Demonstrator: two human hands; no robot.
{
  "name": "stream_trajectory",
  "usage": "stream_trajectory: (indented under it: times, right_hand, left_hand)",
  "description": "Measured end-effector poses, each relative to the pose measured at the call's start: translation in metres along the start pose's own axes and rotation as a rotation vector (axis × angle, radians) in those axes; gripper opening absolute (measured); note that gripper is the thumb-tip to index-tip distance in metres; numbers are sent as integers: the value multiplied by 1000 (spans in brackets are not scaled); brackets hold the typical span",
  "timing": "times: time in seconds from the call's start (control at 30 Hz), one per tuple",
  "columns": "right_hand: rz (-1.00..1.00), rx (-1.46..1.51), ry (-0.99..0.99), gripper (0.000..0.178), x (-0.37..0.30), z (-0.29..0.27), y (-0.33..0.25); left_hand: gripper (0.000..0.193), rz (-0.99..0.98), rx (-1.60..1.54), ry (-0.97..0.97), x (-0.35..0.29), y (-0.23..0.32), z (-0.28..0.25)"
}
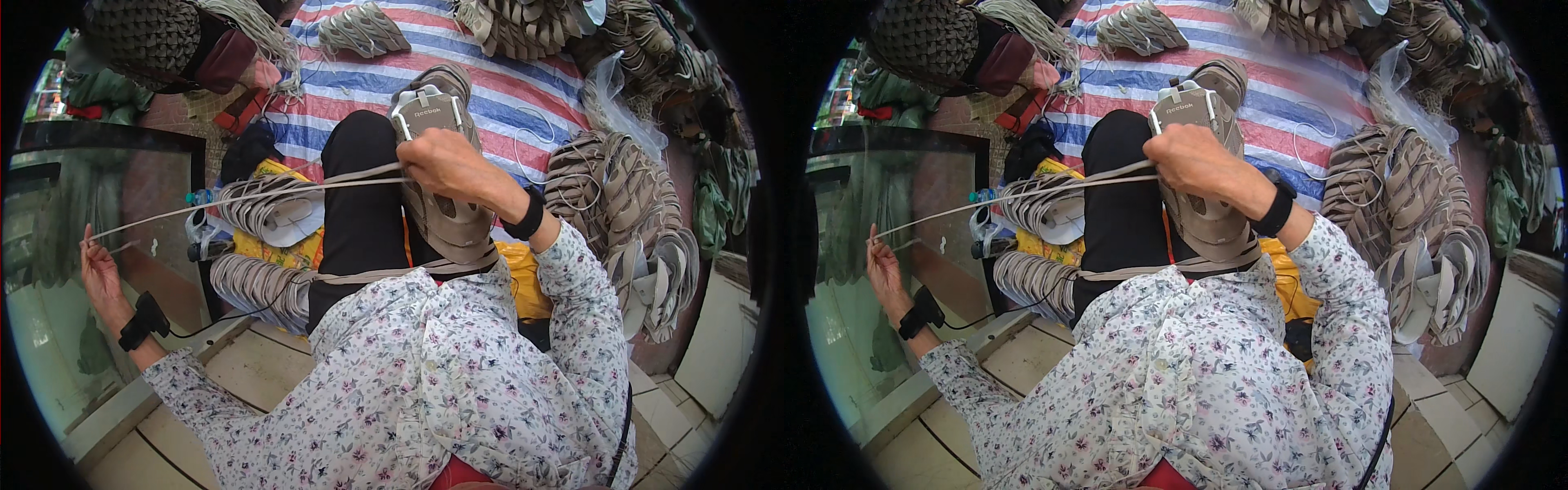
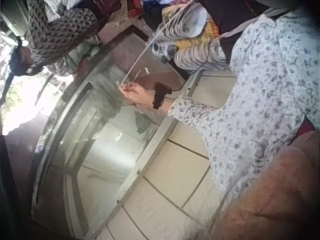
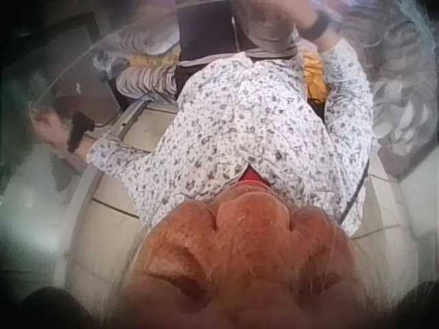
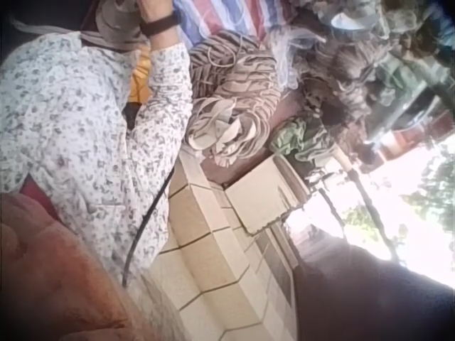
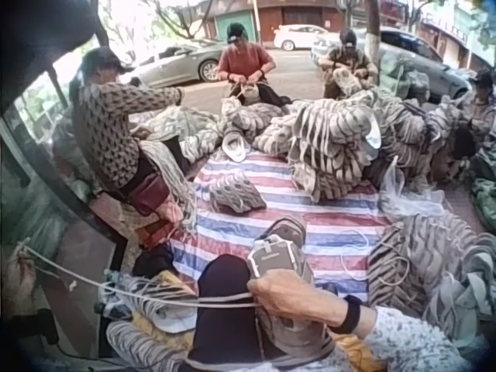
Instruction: Lacing shoelaces into sneakers while working in an outdoor footwear assembly area.
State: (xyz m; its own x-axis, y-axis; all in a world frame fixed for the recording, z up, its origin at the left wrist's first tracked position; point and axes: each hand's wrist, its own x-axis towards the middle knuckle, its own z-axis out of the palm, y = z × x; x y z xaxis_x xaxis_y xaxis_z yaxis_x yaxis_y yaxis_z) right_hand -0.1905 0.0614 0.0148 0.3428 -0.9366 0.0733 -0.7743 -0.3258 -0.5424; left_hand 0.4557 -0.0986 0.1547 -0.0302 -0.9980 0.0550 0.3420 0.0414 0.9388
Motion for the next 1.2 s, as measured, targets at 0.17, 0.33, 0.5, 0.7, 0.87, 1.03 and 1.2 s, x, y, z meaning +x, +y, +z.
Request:
stream_trajectory:
  times: [0.17, 0.33, 0.5, 0.7, 0.87, 1.03, 1.2]
  right_hand:
    - [245, 548, 175, 15, -8, -17, 16]
    - [437, 964, 231, 21, -19, -29, 31]
    - [478, 1158, 511, 19, -39, -35, 56]
    - [518, 1383, 527, 19, -47, -22, 71]
    - [544, 1410, 530, 22, -48, -20, 74]
    - [527, 1489, 546, 20, -43, -14, 81]
    - [511, 1521, 623, 17, -57, -21, 109]
  left_hand:
    - [47, -52, -89, 65, -14, -30, -32]
    - [48, -84, -117, 100, -21, -46, -47]
    - [48, -96, -146, 125, -29, -57, -47]
    - [48, -101, -115, 204, -40, -50, -71]
    - [44, -92, -137, 316, -51, -49, -83]
    - [45, -26, -152, 367, -83, -10, -157]
    - [43, -50, -153, 394, -81, -27, -156]
